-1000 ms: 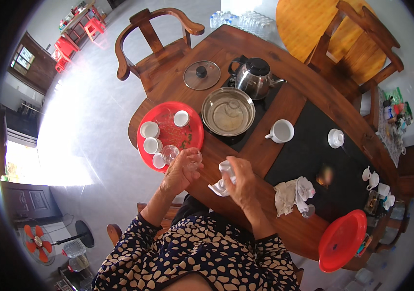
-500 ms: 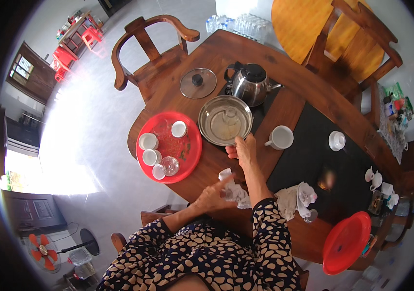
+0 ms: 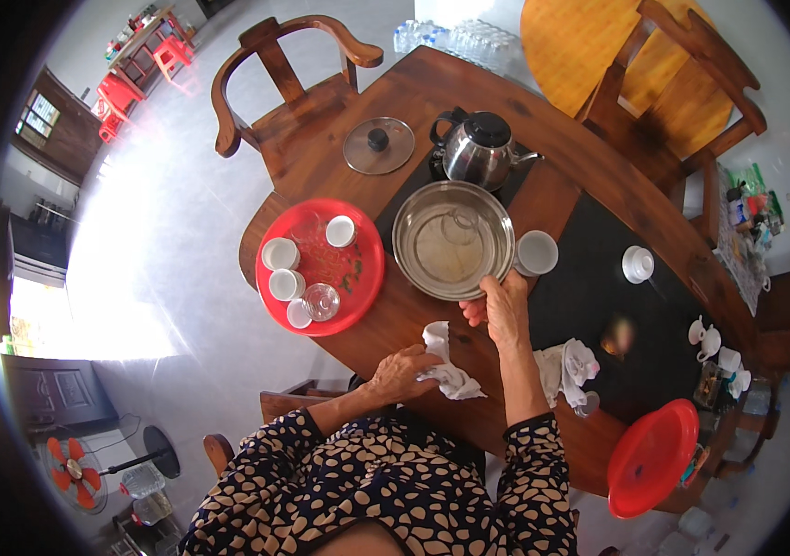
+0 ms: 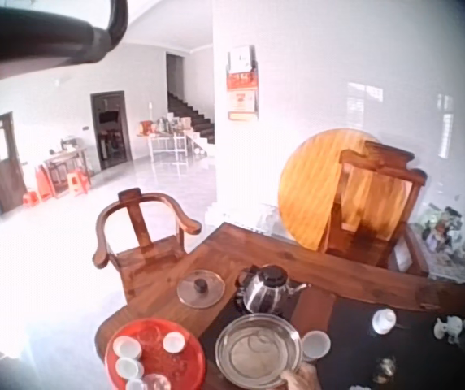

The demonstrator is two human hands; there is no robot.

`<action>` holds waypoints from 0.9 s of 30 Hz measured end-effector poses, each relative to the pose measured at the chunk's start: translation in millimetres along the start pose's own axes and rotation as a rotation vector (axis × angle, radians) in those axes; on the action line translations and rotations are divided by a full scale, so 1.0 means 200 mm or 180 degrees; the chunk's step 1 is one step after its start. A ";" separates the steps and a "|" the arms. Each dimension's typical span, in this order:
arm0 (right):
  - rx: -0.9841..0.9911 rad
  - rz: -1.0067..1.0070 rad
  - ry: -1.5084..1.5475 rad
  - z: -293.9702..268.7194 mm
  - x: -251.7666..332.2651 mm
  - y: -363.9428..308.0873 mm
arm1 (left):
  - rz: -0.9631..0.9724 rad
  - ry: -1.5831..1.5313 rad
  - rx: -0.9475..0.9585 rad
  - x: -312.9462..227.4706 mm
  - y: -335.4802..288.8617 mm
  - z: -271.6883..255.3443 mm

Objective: The person sits at a wooden table and wipes small glass cups and a red plastic tray with a white cloth. They handle the items one at a time, wiping the exterior and interior surfaces before placing them back on the tray.

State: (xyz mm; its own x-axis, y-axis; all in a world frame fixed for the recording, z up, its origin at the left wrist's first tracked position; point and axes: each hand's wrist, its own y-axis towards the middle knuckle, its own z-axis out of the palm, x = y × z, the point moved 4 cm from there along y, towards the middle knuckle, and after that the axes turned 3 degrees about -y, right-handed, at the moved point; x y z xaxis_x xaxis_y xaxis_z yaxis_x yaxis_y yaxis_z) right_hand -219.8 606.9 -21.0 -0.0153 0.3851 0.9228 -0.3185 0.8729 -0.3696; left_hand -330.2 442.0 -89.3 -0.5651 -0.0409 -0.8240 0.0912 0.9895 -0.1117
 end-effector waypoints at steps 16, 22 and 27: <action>-0.0210 0.0252 -0.0021 -0.09 -0.38 -0.23 | -0.0199 -0.0201 -0.0289 -0.02 -0.17 -0.07; -0.0286 0.0278 -0.0081 -0.09 -0.38 -0.26 | -0.1118 -0.1633 -0.0408 0.05 -0.23 -0.13; -0.0918 -0.0889 -0.1510 -0.15 -0.34 -0.48 | -0.1045 -0.4383 -0.0439 0.16 -0.26 -0.21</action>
State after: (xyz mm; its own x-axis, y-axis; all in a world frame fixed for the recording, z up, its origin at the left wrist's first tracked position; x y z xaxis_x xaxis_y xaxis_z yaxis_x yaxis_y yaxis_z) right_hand -159.3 507.1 -51.2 -0.4092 0.0131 0.9124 -0.1034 0.9928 -0.0607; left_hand -387.5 395.8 -86.0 0.6992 -0.2881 -0.6544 -0.0104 0.9110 -0.4122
